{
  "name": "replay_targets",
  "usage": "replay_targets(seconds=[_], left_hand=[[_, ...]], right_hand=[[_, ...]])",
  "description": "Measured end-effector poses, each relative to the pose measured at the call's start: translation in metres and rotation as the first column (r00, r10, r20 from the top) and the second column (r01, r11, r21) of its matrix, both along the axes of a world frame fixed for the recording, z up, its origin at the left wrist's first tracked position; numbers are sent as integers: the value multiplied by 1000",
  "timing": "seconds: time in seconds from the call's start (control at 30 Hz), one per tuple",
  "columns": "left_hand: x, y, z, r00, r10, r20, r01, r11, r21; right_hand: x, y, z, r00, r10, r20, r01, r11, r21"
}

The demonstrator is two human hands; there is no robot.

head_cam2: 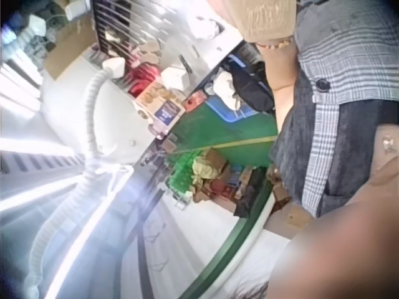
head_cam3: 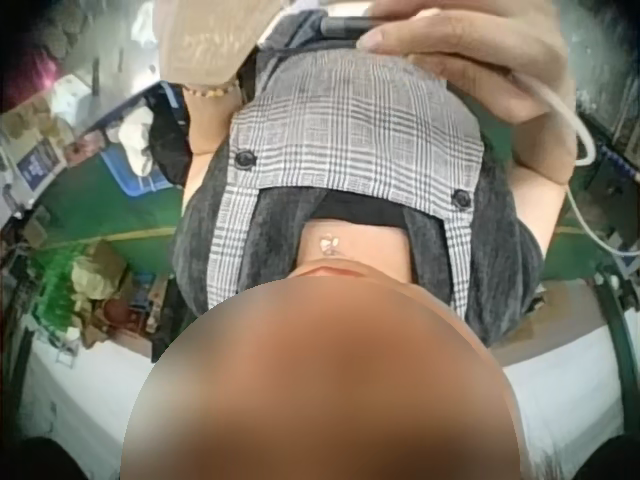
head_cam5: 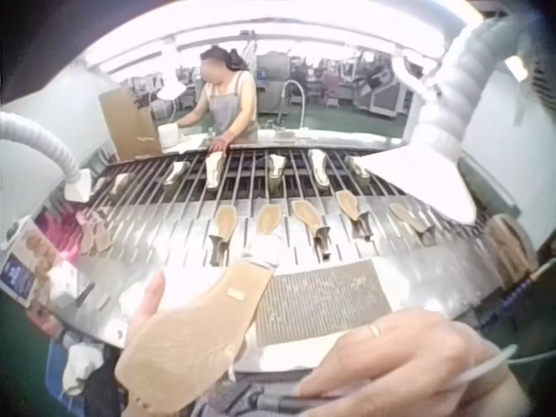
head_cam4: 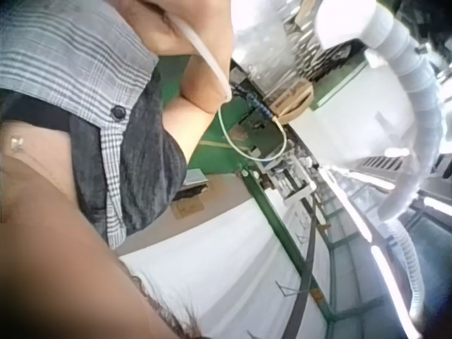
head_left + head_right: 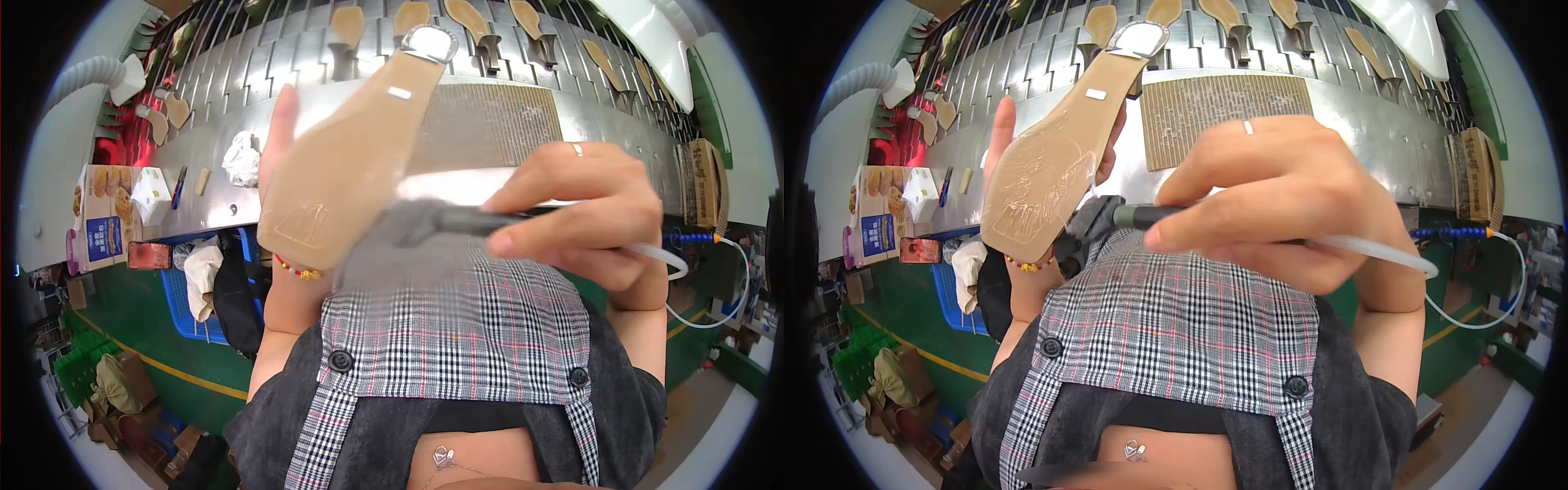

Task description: Applying adhesive to shoe soles using a brush on an assembly line.

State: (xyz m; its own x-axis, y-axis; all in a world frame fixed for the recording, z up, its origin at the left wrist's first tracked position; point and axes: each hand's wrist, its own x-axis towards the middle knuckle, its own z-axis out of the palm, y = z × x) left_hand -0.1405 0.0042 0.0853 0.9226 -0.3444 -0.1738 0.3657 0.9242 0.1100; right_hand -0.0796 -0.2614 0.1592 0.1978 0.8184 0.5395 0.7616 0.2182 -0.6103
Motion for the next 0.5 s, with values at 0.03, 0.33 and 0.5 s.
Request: replay_targets(seconds=[0.03,0.33,0.5], left_hand=[[-1,1,0,998,-55,40,58,996,-64],[-15,-3,12,996,-67,58,73,992,-106],[-16,-3,13,975,-160,151,173,981,-83]], right_hand=[[-1,-3,1,998,-30,-50,27,999,-44],[4,-15,8,976,-216,-20,216,976,-21],[5,-23,10,998,-53,-43,53,999,-10]])
